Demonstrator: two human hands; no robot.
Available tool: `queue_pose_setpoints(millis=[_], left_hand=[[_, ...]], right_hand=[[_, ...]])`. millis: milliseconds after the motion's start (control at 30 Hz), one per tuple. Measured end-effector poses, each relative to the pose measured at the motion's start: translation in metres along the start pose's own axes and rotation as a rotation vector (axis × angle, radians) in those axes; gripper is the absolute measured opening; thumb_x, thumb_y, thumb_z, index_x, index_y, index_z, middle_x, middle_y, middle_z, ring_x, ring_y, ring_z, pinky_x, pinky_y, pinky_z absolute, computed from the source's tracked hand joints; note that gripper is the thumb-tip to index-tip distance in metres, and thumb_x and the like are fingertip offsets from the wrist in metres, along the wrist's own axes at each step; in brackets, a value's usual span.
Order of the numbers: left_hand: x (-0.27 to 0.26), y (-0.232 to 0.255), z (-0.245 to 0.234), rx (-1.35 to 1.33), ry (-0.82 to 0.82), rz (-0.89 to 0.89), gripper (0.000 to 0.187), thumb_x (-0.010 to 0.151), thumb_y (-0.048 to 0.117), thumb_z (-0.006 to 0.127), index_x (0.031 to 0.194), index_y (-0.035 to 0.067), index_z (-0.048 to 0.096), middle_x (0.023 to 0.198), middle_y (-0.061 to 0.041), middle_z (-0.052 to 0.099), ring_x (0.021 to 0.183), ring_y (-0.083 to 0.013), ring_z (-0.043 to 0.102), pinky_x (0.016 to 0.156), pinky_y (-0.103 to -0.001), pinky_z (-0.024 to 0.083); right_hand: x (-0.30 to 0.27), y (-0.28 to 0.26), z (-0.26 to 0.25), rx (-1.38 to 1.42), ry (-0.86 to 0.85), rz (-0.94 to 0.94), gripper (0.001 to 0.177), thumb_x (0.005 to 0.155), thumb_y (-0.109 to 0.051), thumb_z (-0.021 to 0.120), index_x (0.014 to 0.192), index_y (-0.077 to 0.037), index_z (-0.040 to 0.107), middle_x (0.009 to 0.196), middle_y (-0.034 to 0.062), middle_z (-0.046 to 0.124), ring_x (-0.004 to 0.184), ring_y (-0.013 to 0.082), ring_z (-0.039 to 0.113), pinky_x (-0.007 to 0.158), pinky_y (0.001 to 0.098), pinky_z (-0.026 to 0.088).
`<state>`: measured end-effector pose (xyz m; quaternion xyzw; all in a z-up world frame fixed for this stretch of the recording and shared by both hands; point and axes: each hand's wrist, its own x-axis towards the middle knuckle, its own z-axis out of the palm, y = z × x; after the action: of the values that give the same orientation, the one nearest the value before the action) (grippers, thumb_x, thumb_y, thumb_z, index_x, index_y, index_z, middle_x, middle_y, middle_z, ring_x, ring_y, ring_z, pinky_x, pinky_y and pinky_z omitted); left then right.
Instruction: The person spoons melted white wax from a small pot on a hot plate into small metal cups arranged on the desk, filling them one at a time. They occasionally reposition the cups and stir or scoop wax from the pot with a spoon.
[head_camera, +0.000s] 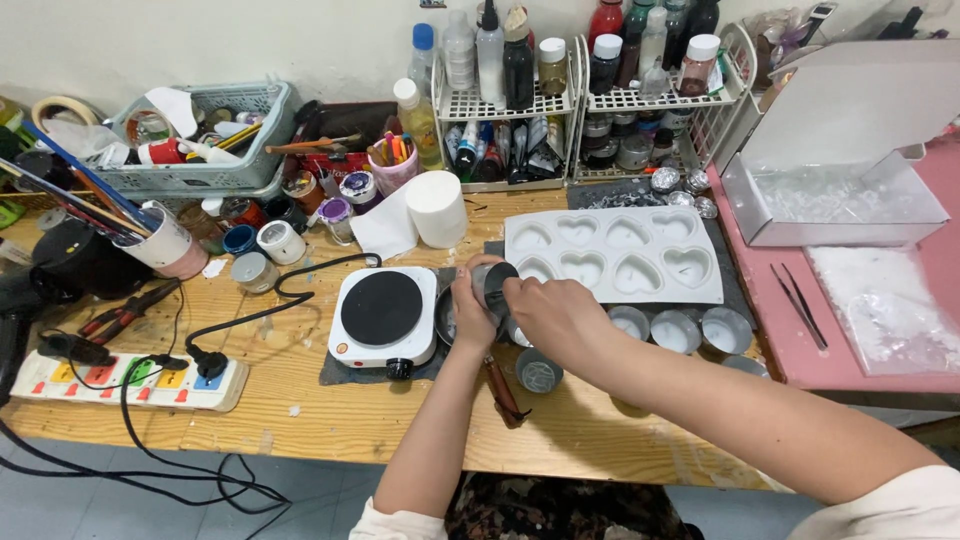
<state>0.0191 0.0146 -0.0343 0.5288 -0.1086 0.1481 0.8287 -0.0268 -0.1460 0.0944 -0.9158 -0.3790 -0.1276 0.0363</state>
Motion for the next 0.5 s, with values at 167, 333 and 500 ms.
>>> queue_pose_setpoints(millis=[167,333,500], left_hand=[[0.001,0.018,0.01,-0.098,0.005,-0.045,0.055,0.108,0.042,0.022,0.107,0.006,0.063,0.1,-0.006,0.066,0.096,-0.0175,0.062,0.091,-0.032,0.05],[-0.002,0.021,0.012,-0.048,-0.029,-0.018,0.058,0.109,0.045,0.02,0.107,0.006,0.063,0.1,-0.006,0.065,0.096,-0.0171,0.061,0.091,-0.032,0.049],[-0.002,0.021,0.017,-0.088,0.0,-0.099,0.052,0.108,0.038,0.02,0.11,0.007,0.062,0.102,-0.004,0.064,0.097,-0.0145,0.06,0.092,-0.029,0.049]], right_hand=[[0.008,0.002,-0.049,-0.044,0.008,0.0,0.025,0.076,-0.006,0.066,0.099,-0.002,0.057,0.08,0.0123,0.068,0.064,0.0304,0.072,0.05,0.04,0.056],[0.004,-0.003,-0.053,-0.195,-0.024,0.083,0.015,0.084,-0.008,0.066,0.097,-0.005,0.059,0.082,0.0102,0.066,0.061,0.0261,0.072,0.047,0.0358,0.055],[0.004,-0.01,-0.048,-0.504,0.206,-0.001,0.041,0.071,-0.014,0.07,0.108,-0.001,0.063,0.078,0.001,0.062,0.061,0.0112,0.067,0.041,0.0239,0.053]])
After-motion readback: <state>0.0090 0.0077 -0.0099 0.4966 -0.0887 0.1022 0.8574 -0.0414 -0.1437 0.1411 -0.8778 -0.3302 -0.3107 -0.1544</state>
